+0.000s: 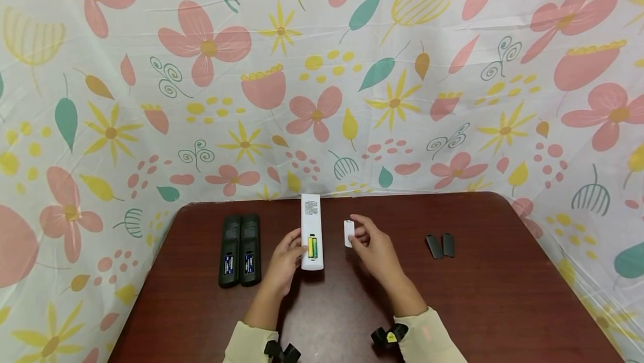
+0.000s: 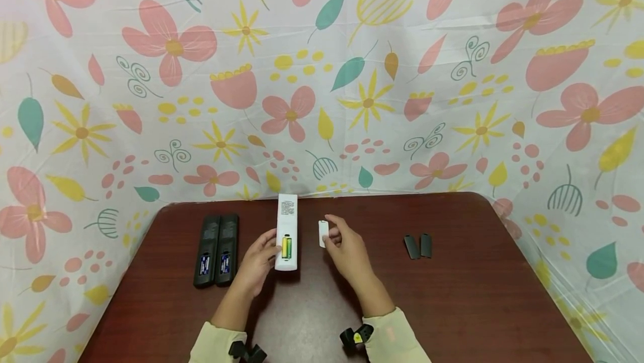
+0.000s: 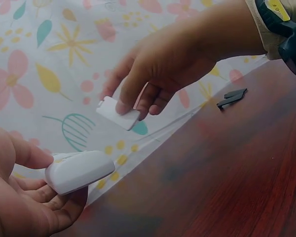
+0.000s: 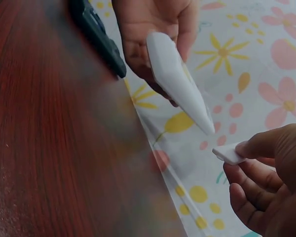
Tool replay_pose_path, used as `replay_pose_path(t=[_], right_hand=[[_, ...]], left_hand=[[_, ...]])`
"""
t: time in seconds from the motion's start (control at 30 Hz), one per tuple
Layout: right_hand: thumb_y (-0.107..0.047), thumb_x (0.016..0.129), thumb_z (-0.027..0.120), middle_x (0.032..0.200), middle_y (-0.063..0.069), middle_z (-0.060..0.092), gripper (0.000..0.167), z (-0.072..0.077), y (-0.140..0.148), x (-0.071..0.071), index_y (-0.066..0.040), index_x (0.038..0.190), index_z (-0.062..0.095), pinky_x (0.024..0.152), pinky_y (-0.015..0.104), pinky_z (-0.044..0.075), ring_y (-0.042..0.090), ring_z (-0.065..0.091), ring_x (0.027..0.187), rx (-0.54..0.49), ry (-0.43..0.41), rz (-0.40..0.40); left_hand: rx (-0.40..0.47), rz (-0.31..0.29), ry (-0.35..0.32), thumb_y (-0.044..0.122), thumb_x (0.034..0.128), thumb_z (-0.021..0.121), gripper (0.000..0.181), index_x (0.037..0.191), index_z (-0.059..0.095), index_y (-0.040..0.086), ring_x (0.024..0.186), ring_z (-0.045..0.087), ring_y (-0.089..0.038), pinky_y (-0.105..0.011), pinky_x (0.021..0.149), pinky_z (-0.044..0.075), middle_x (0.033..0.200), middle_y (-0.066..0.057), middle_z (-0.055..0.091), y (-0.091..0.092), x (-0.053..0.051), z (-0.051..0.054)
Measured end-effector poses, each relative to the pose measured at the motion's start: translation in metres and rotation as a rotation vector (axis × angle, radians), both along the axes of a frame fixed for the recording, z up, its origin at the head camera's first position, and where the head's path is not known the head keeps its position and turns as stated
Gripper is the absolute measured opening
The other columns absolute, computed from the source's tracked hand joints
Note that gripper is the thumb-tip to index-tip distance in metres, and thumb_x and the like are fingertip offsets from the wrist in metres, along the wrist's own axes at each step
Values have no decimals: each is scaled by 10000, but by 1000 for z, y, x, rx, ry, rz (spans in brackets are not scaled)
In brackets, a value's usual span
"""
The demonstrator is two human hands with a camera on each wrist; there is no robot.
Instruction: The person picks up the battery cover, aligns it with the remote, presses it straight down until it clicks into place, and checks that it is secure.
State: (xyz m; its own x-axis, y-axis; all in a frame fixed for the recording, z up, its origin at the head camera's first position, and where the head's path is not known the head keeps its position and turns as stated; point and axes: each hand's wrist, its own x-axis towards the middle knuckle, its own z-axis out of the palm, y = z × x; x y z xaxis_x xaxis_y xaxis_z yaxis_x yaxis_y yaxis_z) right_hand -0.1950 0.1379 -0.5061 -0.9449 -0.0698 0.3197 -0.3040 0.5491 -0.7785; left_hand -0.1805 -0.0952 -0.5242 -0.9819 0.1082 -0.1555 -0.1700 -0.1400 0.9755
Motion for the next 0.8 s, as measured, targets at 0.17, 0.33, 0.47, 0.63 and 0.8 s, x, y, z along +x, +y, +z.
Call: replay_pose_path(t=[0.17,0.33,0.47,0.63,0.8], right_hand=[[-48,900,738,889,18,718,448,-1,-3,2,-153,1324,635,751,275,573,157,694,828,-8,5,40],[-52,911,731,904,21,731,421,-3,-6,3,-156,1309,643,749,243,558,144,687,837,-46,-57,89],[-47,917,721,912,35,735,415,-3,-11,4,-158,1309,638,750,238,553,154,687,844,-102,-104,125],[-64,925,717,915,40,725,414,-5,-15,5,-135,1323,627,742,239,549,149,682,840,-119,-114,154],[-57,925,716,912,37,731,416,-7,-16,6,-110,1326,623,740,238,545,136,677,841,-150,-117,168]], left_hand=[[21,-14,1,77,1002,511,552,1529,358,27,1161,580,-187,-310,893,478,1464,-238,509,3,1,-2],[49,-27,-10,71,1003,511,555,1530,347,15,1164,577,-185,-302,886,486,1478,-249,492,4,1,-2],[67,-36,-20,71,1010,506,563,1539,326,7,1131,591,-176,-299,859,502,1485,-260,477,4,2,-3],[78,-48,-20,82,1010,520,571,1542,324,17,1062,613,-159,-308,818,520,1471,-260,483,6,3,-5],[92,-67,-23,80,1010,516,581,1548,308,11,1058,610,-164,-314,826,522,1457,-267,482,9,4,-4]])
